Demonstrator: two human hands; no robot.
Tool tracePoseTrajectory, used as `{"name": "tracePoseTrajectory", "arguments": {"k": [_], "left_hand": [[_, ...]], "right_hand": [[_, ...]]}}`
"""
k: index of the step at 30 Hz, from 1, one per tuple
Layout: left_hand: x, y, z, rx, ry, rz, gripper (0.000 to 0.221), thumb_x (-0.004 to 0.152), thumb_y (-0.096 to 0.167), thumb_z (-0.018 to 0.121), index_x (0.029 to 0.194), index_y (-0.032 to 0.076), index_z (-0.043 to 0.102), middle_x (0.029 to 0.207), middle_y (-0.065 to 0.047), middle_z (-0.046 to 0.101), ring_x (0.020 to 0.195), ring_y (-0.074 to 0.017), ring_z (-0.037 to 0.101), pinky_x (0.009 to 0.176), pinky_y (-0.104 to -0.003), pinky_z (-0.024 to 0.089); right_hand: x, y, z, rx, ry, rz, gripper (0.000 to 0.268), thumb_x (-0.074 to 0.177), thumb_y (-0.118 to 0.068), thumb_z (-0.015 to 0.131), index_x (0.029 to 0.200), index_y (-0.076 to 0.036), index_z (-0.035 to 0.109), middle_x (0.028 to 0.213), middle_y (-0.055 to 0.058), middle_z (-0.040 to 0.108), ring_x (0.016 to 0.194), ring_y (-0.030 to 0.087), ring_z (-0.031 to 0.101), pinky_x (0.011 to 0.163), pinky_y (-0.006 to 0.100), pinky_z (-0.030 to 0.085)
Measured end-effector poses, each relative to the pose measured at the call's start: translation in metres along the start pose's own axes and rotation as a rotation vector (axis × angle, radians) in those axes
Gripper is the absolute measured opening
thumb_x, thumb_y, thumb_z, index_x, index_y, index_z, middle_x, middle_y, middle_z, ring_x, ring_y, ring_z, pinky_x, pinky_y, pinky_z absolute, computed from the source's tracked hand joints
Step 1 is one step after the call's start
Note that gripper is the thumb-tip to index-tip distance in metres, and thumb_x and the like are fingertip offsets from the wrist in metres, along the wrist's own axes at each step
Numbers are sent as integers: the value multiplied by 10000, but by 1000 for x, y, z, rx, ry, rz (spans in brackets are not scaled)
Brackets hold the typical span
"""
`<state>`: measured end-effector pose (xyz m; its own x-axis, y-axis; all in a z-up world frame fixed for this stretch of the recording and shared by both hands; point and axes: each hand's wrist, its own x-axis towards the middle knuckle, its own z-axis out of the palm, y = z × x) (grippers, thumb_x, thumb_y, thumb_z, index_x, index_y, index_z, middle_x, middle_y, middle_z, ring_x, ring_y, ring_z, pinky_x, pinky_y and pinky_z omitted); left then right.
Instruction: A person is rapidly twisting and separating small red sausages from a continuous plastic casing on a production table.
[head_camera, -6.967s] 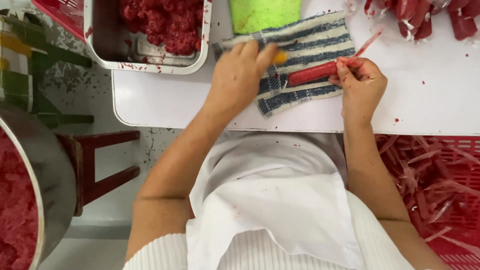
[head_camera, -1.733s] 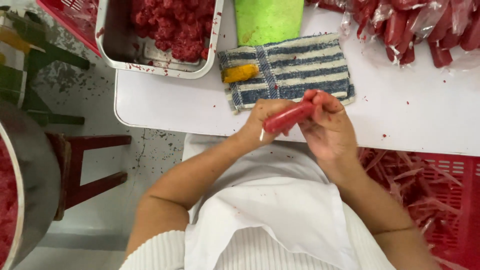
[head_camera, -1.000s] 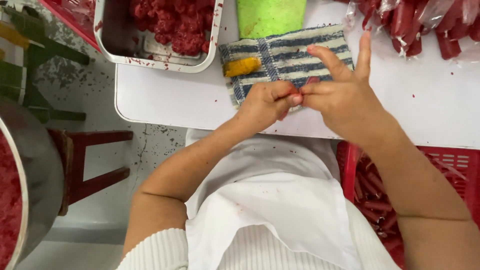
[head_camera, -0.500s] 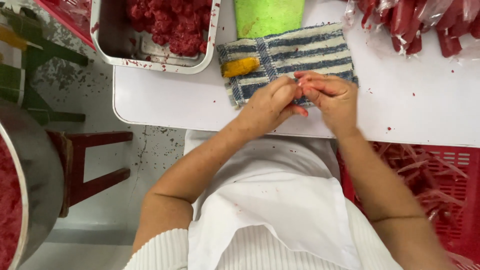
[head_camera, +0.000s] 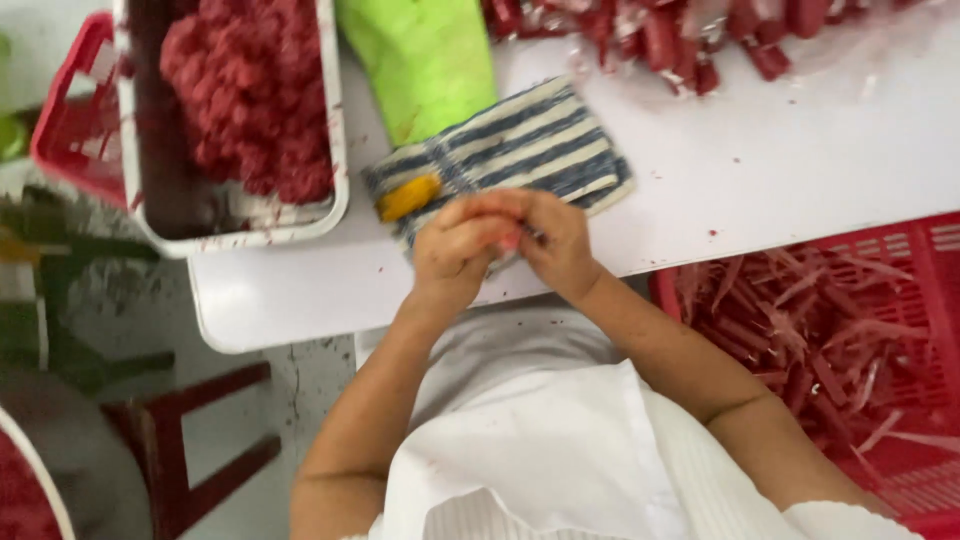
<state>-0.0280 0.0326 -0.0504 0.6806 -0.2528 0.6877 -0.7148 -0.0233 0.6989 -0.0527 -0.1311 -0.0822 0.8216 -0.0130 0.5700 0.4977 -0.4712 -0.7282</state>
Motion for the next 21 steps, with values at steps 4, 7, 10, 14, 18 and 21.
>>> {"name": "tracePoseTrajectory", "arguments": {"k": [4, 7, 10, 14, 18, 21], "left_hand": [[11, 32, -5, 142, -298, 201, 188, 998, 187, 621, 901, 70, 730, 757, -108, 605, 620, -301, 637, 555, -392, 533], [5, 8, 19, 235, -347, 273, 189, 1011, 256, 604, 944, 154, 748, 769, -37, 621, 620, -226, 663, 574, -336, 568], [6, -17, 33, 218, -358, 119, 206, 897, 62, 531, 991, 157, 688, 792, -13, 633, 654, -185, 649, 560, -312, 528], [21, 1, 38, -58, -443, -182, 315, 978, -56, 621, 1256, 90, 605, 1136, -112, 605, 902, -206, 690, 806, -294, 583], [11, 4, 46, 137, -446, -77, 253, 1016, 127, 637, 1264, 140, 591, 1174, -101, 638, 956, -275, 707, 737, -358, 570], [6, 1, 40, 176, -390, -78, 196, 1027, 110, 592, 1222, 89, 605, 1112, -109, 644, 880, -262, 698, 651, -341, 559]], "right_hand": [[-7, -15, -41, 245, -337, -62, 394, 959, -420, 572, 1050, -68, 721, 824, 58, 652, 722, 268, 664, 697, 385, 559], [-33, -32, -102, 258, -537, 99, 258, 981, -300, 599, 975, -95, 756, 846, 67, 705, 787, 288, 709, 723, 389, 567], [-59, -42, -188, -26, -863, 367, 302, 995, -357, 547, 1007, -121, 734, 923, 71, 763, 860, 267, 738, 783, 387, 559], [-69, -54, -257, -879, -1139, 998, 746, 824, -522, 743, 1456, -255, 453, 1408, 59, 592, 1296, 243, 609, 1090, 397, 499], [44, -39, -259, -828, -774, 959, 529, 921, -441, 523, 1437, -327, 549, 1417, 50, 599, 1293, 290, 585, 1075, 472, 458], [126, 39, -259, -769, -260, 61, 255, 1153, -103, 571, 1306, 26, 729, 1265, 197, 730, 1130, 329, 697, 1017, 445, 531]]}}
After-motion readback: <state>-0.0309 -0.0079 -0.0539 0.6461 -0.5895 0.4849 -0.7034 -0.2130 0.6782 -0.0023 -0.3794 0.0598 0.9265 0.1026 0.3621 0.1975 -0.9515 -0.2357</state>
